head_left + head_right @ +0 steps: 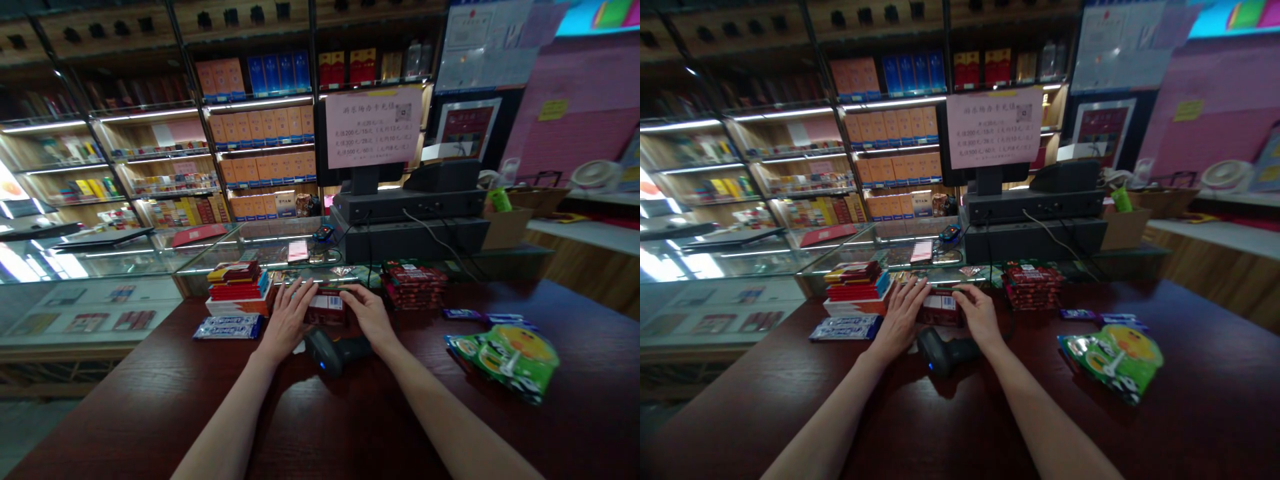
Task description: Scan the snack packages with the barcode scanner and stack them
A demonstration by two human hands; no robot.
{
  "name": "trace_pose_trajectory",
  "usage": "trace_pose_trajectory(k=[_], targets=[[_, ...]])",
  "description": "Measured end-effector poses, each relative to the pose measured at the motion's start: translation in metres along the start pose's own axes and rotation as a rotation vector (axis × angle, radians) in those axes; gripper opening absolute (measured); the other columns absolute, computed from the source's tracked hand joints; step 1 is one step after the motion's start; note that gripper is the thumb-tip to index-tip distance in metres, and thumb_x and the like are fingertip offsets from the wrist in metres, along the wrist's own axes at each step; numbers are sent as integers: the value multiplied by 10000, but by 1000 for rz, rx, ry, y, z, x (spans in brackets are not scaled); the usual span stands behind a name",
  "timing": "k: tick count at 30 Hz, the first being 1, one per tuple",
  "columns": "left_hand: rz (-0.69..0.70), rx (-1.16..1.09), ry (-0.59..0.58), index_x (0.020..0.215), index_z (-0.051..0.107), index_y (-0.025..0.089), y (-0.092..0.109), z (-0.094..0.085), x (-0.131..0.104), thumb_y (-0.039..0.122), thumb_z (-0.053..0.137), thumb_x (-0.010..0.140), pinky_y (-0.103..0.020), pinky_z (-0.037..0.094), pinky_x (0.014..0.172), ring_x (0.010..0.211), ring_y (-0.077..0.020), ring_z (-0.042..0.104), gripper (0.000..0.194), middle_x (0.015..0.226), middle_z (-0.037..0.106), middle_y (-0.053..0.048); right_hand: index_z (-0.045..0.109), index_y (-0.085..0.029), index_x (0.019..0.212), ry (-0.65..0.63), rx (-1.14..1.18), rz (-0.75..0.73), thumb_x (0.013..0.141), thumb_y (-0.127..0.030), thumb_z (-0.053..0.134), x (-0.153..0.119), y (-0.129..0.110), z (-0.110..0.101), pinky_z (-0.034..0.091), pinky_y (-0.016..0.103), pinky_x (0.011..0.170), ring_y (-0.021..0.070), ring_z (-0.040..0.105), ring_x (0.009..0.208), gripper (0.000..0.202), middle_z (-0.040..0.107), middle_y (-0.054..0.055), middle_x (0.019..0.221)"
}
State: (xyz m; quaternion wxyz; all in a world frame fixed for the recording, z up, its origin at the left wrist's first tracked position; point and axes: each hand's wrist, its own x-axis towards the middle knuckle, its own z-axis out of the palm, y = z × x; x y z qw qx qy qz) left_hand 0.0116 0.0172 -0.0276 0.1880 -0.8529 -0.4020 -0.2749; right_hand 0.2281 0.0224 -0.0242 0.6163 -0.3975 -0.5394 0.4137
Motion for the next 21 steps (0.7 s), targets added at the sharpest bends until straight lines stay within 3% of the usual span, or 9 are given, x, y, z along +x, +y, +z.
trace_pose_trajectory(k=[4,10,13,15,18,21], targets=[[-10,9,36,1572,135,233,-3,2,-3,283,626,886,-514,126,1246,1485,-271,265,845,1568,386,-84,721,-211,1021,-58,15,46,780,-489,699,0,-1,-2,564,369,814,247,707,890,369,766,49,951],[-33,27,54,1565,161,209,-9,0,-7,299,664,854,-521,164,1240,1447,-287,340,876,1526,436,-104,605,-230,1261,-89,-3,69,792,-489,685,4,2,-11,507,425,994,260,631,1175,542,682,100,1258],[-37,36,74,1561,171,199,-12,-1,-8,325,662,858,-526,164,1238,1440,-288,351,866,1512,450,-114,576,-224,1293,-134,-61,53,794,-493,688,4,3,-18,470,441,1044,256,617,1200,577,665,124,1277],[-59,41,86,1556,185,199,-15,-2,-10,323,652,865,-522,163,1238,1438,-285,353,843,1517,444,-117,563,-217,1310,-218,-107,45,799,-493,689,1,0,-26,454,437,1061,250,619,1197,595,658,130,1282],[-95,51,104,1553,191,204,-20,-4,-13,308,644,868,-519,160,1237,1430,-279,367,828,1519,443,-117,503,-226,1385,-451,-204,78,805,-456,703,-7,-12,-39,454,434,1055,252,592,1234,656,612,123,1356],[-132,62,119,1551,193,215,-25,-6,-16,287,654,853,-514,162,1237,1427,-274,371,839,1517,446,-110,453,-257,1443,-646,-390,89,710,-380,810,-17,-24,-49,382,438,1116,263,539,1288,825,575,88,1407]])
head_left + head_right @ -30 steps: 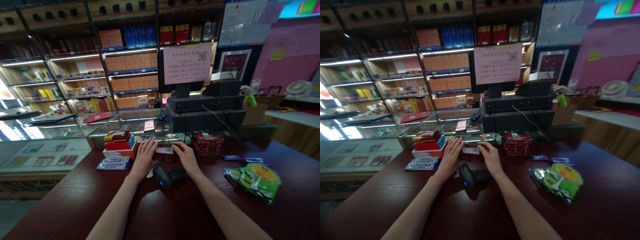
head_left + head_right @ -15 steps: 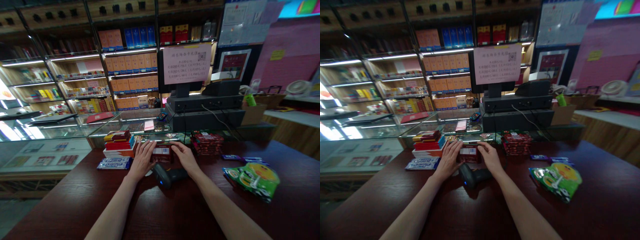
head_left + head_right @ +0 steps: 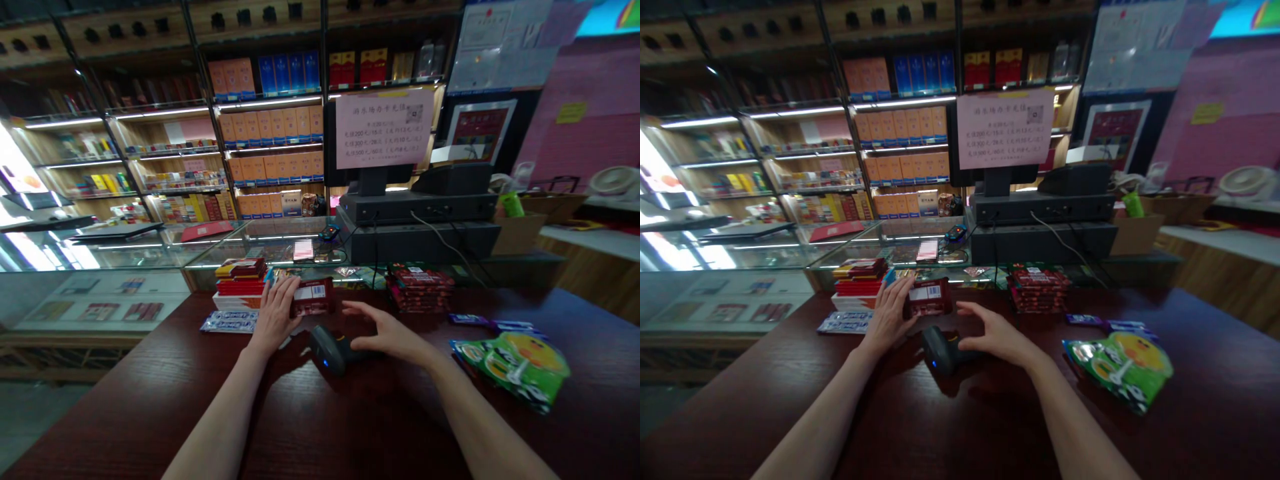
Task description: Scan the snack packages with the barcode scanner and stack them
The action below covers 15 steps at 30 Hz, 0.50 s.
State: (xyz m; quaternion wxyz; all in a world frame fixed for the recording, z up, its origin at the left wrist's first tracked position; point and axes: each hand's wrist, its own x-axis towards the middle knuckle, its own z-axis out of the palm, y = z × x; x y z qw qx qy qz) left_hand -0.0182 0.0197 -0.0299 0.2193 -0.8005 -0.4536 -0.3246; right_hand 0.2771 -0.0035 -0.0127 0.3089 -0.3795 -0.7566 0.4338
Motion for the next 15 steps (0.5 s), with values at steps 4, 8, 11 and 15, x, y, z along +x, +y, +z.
trace_pose_trajectory(k=[4,8,11,15], targets=[[-55,12,17,1545,206,224,-5,-3,-3,266,659,842,-506,151,1239,1422,-272,382,838,1514,450,-111,475,-282,1439,-115,-304,43,593,-282,859,-7,-4,4,347,458,1114,306,506,1293,930,563,75,1411],[-103,21,20,1543,205,225,-11,-4,-6,274,664,843,-504,152,1237,1425,-270,380,839,1516,446,-117,442,-278,1463,-156,-494,15,613,-217,803,-5,-5,12,347,462,1075,305,518,1256,926,580,76,1383],[-123,26,11,1545,198,228,-15,-5,-8,287,657,852,-513,150,1234,1426,-274,380,834,1520,442,-115,435,-289,1462,-156,-529,-37,668,-199,736,-4,-2,15,362,441,1046,285,542,1228,854,603,57,1355],[-146,34,4,1543,207,231,-18,-5,-9,287,651,854,-515,151,1232,1420,-275,390,822,1518,447,-115,420,-307,1468,-141,-492,-120,719,-167,654,-5,2,15,398,369,1012,244,572,1201,797,621,33,1332]])
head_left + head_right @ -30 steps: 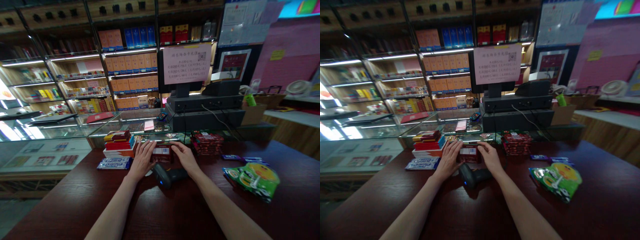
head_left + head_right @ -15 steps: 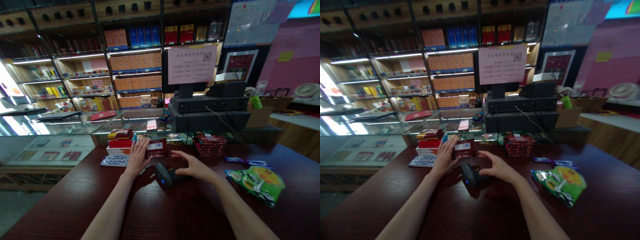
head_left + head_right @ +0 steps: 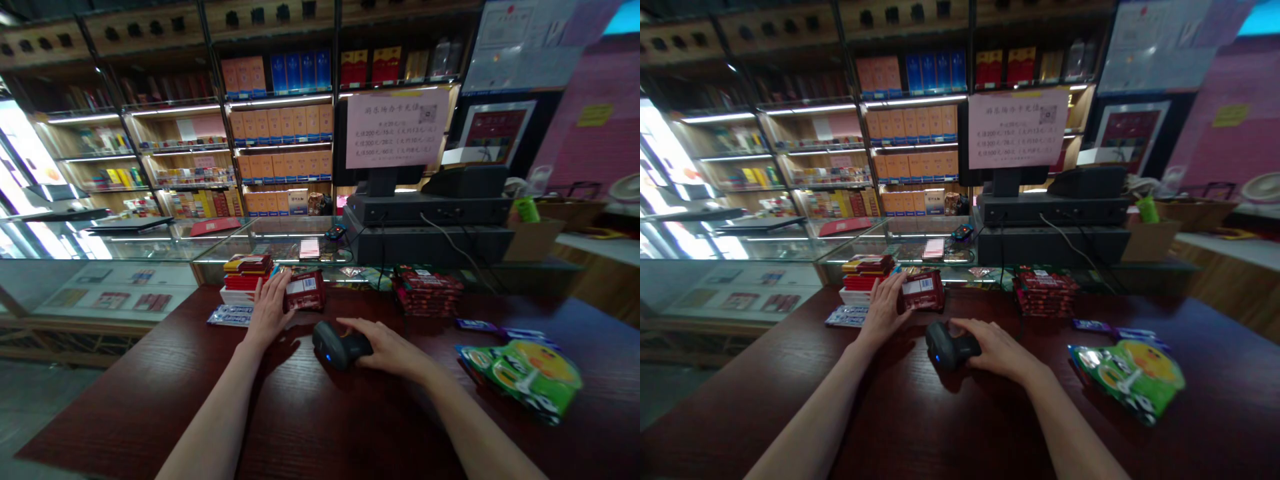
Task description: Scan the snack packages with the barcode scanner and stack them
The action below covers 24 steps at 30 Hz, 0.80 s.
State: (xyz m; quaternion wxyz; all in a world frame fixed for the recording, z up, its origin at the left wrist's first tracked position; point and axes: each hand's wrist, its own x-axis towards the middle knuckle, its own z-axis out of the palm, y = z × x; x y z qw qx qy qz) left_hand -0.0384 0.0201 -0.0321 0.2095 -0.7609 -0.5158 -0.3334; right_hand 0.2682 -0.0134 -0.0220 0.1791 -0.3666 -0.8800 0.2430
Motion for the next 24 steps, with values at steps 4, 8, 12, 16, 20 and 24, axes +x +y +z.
trace_pose_trajectory(k=[4,8,12,16,20,24], targets=[[-2,-1,-7,1538,217,233,0,1,-1,285,664,845,-518,142,1233,1423,-273,384,826,1519,446,-114,367,-320,1500,62,3,-31,737,-153,626,0,-3,-2,409,363,1011,243,568,1215,823,599,40,1361],[-4,-5,-13,1533,226,236,0,0,-1,268,668,837,-522,139,1233,1424,-271,381,825,1519,447,-111,338,-346,1514,121,40,-21,794,-203,636,0,-3,-8,398,405,1046,247,565,1236,792,602,39,1370],[-6,-14,-17,1534,225,244,0,0,-1,242,666,827,-528,130,1233,1431,-270,370,832,1522,443,-108,328,-354,1518,191,145,-21,816,-231,652,-1,0,-15,412,419,1061,238,581,1229,783,607,39,1363],[-5,-26,-16,1536,223,250,-1,1,-2,233,654,828,-535,124,1233,1435,-269,367,830,1527,436,-109,358,-330,1508,229,223,-18,811,-235,671,-3,-2,-21,418,415,1069,236,603,1201,770,626,45,1336],[3,-15,-8,1537,222,250,-1,1,-2,211,652,821,-539,138,1232,1431,-268,376,836,1525,439,-108,364,-299,1508,238,273,-25,816,-249,678,-4,-7,-24,430,406,1061,234,618,1169,761,634,61,1314],[7,-1,-5,1531,232,242,0,2,-3,203,647,829,-540,146,1230,1433,-270,374,816,1529,436,-109,352,-286,1513,245,289,-33,822,-270,683,-4,-6,-23,440,402,1047,226,621,1151,766,637,70,1292]])
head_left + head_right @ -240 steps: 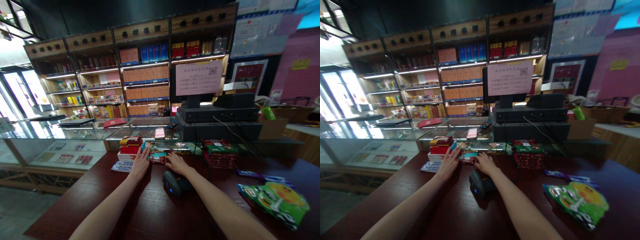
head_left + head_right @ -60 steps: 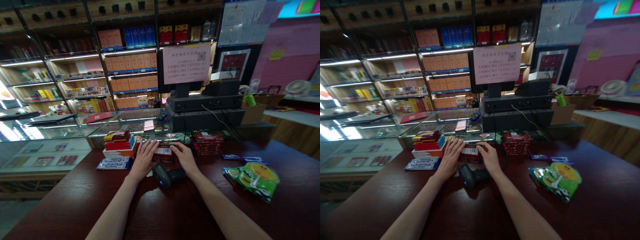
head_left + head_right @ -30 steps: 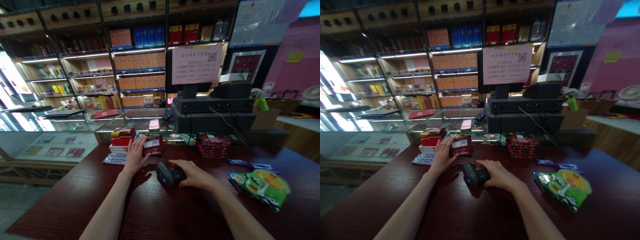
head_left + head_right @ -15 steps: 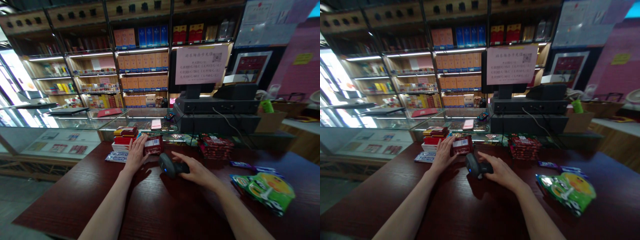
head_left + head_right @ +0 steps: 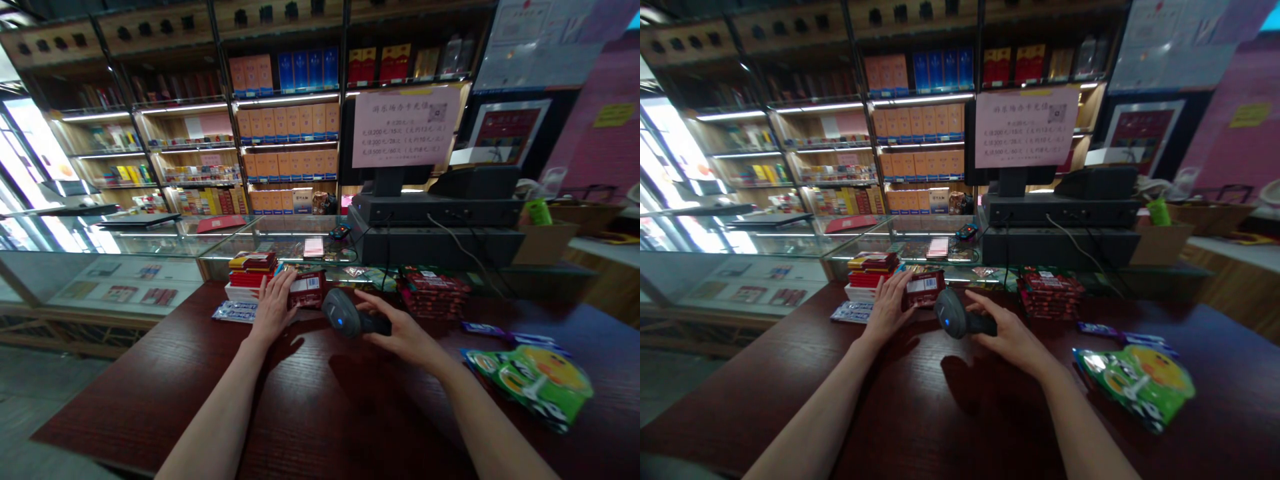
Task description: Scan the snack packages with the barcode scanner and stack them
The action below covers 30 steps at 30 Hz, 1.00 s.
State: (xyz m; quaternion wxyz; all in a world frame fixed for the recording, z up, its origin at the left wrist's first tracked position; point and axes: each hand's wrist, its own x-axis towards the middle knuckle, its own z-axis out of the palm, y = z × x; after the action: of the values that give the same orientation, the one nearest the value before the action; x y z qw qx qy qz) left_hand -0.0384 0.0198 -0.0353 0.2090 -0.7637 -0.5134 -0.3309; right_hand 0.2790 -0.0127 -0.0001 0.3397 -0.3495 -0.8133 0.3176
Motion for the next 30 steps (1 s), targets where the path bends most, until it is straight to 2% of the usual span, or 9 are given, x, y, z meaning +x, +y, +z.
trace_pose_trajectory(k=[6,11,15,19,22,30], targets=[[10,18,25,1524,253,223,-2,4,-1,225,631,853,-527,164,1226,1426,-274,384,770,1506,465,-123,364,-312,1503,-1,-33,-10,822,-238,677,-1,3,0,432,391,1034,216,615,1137,753,638,52,1273],[1,5,5,1527,245,232,0,1,0,218,644,838,-533,142,1232,1433,-271,374,796,1525,441,-116,343,-289,1520,-3,-16,-7,812,-236,674,0,1,0,423,391,1042,222,610,1141,783,636,61,1276],[-7,-4,0,1526,244,236,1,-1,1,220,643,841,-536,136,1231,1432,-274,374,794,1526,438,-116,321,-297,1533,-85,-11,52,769,-220,696,-1,5,2,441,379,1018,219,619,1113,855,635,54,1271],[-14,1,10,1523,256,238,2,-1,0,233,648,840,-533,148,1229,1423,-275,389,787,1512,456,-116,323,-323,1530,-171,-41,104,713,-190,723,-2,12,5,393,406,1070,236,578,1199,919,619,37,1302],[-18,1,17,1527,251,244,2,-1,0,239,653,835,-536,155,1227,1423,-279,389,800,1510,459,-117,304,-317,1539,-226,-42,125,688,-164,717,-4,17,7,406,395,1051,234,579,1183,959,606,46,1311],[-19,-5,22,1524,238,241,2,-2,0,249,659,849,-527,153,1229,1424,-274,386,796,1513,456,-113,324,-349,1527,-304,-141,165,630,-156,745,-7,22,7,389,409,1038,252,566,1150,1010,590,31,1267]])
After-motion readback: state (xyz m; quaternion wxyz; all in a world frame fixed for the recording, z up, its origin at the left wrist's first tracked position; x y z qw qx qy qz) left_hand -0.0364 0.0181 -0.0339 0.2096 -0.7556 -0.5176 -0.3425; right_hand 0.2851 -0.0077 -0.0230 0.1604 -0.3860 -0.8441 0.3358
